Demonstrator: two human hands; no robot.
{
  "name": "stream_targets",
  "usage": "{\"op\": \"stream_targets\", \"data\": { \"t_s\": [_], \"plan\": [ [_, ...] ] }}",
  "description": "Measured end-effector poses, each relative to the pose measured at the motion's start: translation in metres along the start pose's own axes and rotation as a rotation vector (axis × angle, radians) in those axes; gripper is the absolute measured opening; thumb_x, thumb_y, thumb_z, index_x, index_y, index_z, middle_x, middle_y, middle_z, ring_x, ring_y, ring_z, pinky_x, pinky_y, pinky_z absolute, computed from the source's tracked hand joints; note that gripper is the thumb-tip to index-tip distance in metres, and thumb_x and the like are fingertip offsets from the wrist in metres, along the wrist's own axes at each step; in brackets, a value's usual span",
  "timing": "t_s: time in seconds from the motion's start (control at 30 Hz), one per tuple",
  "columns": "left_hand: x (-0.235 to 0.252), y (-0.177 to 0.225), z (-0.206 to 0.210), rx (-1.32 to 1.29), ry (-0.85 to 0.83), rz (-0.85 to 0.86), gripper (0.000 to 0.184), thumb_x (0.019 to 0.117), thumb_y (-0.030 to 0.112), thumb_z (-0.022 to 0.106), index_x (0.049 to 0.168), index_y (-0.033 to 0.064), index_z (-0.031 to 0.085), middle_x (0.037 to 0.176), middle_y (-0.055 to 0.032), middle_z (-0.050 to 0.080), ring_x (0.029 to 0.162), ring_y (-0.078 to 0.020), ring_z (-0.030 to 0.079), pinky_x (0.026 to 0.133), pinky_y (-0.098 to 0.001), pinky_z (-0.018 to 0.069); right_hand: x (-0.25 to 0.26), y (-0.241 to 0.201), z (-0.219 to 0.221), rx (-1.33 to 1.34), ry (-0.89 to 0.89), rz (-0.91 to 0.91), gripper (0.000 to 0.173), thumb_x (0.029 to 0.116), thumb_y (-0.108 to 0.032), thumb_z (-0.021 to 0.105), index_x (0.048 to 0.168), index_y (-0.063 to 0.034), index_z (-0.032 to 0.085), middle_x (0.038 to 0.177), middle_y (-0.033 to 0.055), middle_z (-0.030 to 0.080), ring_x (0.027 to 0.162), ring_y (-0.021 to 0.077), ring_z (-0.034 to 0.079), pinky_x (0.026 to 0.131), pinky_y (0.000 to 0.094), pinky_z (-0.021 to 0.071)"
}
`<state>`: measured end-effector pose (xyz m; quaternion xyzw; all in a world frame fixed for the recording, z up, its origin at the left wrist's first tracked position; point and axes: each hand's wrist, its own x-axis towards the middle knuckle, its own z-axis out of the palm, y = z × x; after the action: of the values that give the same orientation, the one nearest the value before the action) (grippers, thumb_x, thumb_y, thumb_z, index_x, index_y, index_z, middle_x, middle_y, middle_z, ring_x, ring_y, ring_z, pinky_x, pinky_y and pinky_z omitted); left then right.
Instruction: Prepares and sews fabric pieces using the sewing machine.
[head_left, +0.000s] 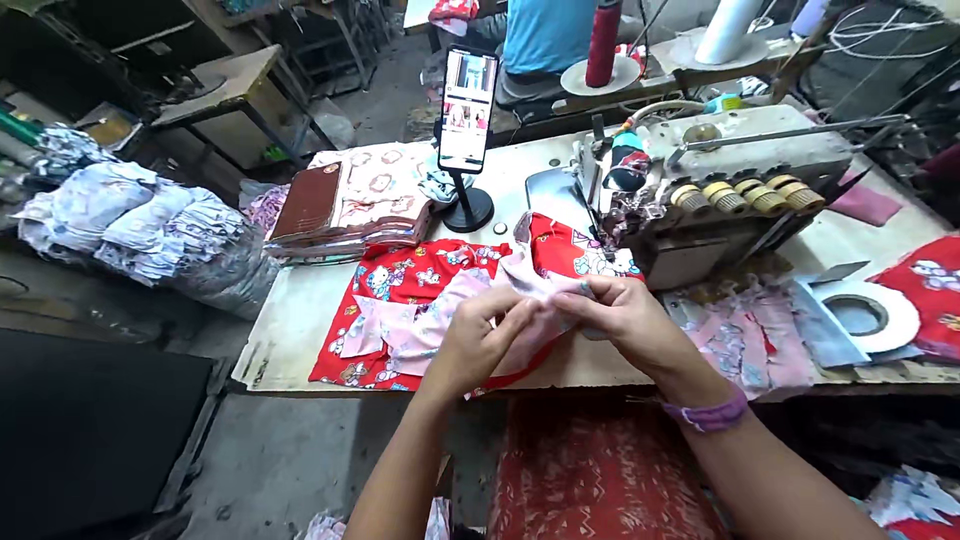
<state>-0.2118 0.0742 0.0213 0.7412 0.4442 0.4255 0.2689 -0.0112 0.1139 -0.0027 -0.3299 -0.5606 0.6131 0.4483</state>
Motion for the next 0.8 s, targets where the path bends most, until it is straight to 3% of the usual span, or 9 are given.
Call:
{"op": "stream_targets", "data": {
  "t_s": [0.1,0.13,0.23,0.3,0.4,0.5,0.63,0.73,0.8],
  "plan": [
    [0.026,-0.003,0.009,0.088,-0.086,-0.035,0.030,0.1008,0.022,0.061,0.122,0.0021,0.070,0.120,-0.0116,0.068,0.120,-0.0207,0.060,0.104,-0.0416,0.0470,-0.006,-0.003,-0.008,-0.110,0.044,-0.085,0.005,0.0914,-0.007,0.070,0.097,-0.0079,0.070,0.084,-0.0084,0.071,0.078,-0.0028,0.067,0.075,0.0158,0.0570],
    [0.036,-0.003,0.014,0.094,-0.162,-0.041,0.031,0.1025,0.023,0.058,0.121,0.0016,0.071,0.117,-0.0121,0.069,0.120,-0.0233,0.060,0.107,-0.0464,0.0434,-0.009,-0.006,-0.011,-0.131,0.068,-0.110,0.008,0.0897,-0.006,0.071,0.098,-0.0078,0.069,0.085,-0.0082,0.071,0.078,-0.0028,0.067,0.075,0.0154,0.0569],
    [0.056,0.001,0.030,0.047,-0.235,-0.037,0.032,0.1029,0.025,0.059,0.084,0.0019,0.072,0.079,-0.0029,0.064,0.089,-0.0129,0.060,0.093,-0.0361,0.0425,-0.015,-0.016,-0.028,-0.139,0.160,-0.153,0.015,0.0854,-0.002,0.072,0.097,-0.0099,0.066,0.086,-0.0079,0.071,0.079,-0.0013,0.068,0.074,0.0164,0.0583],
    [0.062,0.004,0.036,-0.019,-0.231,-0.033,0.032,0.0996,0.024,0.065,0.075,0.0025,0.067,0.071,0.0014,0.057,0.076,-0.0045,0.055,0.078,-0.0243,0.0439,-0.019,-0.018,-0.039,-0.100,0.173,-0.146,0.014,0.0872,-0.002,0.071,0.098,-0.0102,0.066,0.085,-0.0077,0.072,0.078,0.0003,0.069,0.075,0.0174,0.0591],
    [0.064,0.008,0.044,-0.159,-0.206,-0.045,0.016,0.0959,0.012,0.069,0.088,-0.0016,0.071,0.080,0.0013,0.065,0.076,0.0036,0.060,0.073,-0.0145,0.0502,-0.022,-0.012,-0.049,-0.048,0.135,-0.106,0.010,0.0929,-0.004,0.067,0.101,-0.0092,0.068,0.083,-0.0088,0.073,0.075,-0.0005,0.069,0.072,0.0162,0.0579],
    [0.065,0.013,0.049,-0.189,-0.157,-0.077,0.006,0.0919,0.001,0.067,0.094,-0.0032,0.071,0.085,-0.0002,0.067,0.077,0.0035,0.062,0.074,-0.0143,0.0532,-0.023,-0.008,-0.055,-0.048,0.126,-0.114,0.012,0.0882,-0.003,0.070,0.096,-0.0114,0.065,0.082,-0.0098,0.071,0.074,-0.0011,0.067,0.070,0.0155,0.0575],
    [0.068,0.019,0.049,-0.158,-0.186,-0.093,0.008,0.0939,0.005,0.068,0.094,-0.0020,0.072,0.085,0.0008,0.067,0.076,0.0036,0.061,0.073,-0.0135,0.0523,-0.027,-0.007,-0.060,-0.049,0.121,-0.086,0.017,0.0839,-0.001,0.074,0.092,-0.0122,0.064,0.078,-0.0102,0.070,0.070,-0.0012,0.067,0.068,0.0151,0.0571],
    [0.070,0.019,0.050,-0.121,-0.230,-0.100,0.015,0.0983,0.011,0.066,0.094,-0.0010,0.074,0.083,0.0020,0.065,0.074,0.0047,0.058,0.070,-0.0121,0.0490,-0.028,-0.007,-0.061,-0.054,0.107,-0.073,0.013,0.0894,-0.004,0.070,0.101,-0.0086,0.068,0.081,-0.0095,0.073,0.073,-0.0011,0.069,0.070,0.0155,0.0580],
    [0.071,0.018,0.047,-0.115,-0.233,-0.101,0.012,0.0968,0.009,0.068,0.096,-0.0014,0.073,0.085,0.0004,0.067,0.076,0.0035,0.061,0.073,-0.0131,0.0513,-0.028,-0.008,-0.060,-0.099,0.133,-0.126,0.007,0.0928,-0.006,0.069,0.099,-0.0082,0.071,0.081,-0.0101,0.072,0.073,-0.0023,0.068,0.071,0.0145,0.0577]
  ]
}}
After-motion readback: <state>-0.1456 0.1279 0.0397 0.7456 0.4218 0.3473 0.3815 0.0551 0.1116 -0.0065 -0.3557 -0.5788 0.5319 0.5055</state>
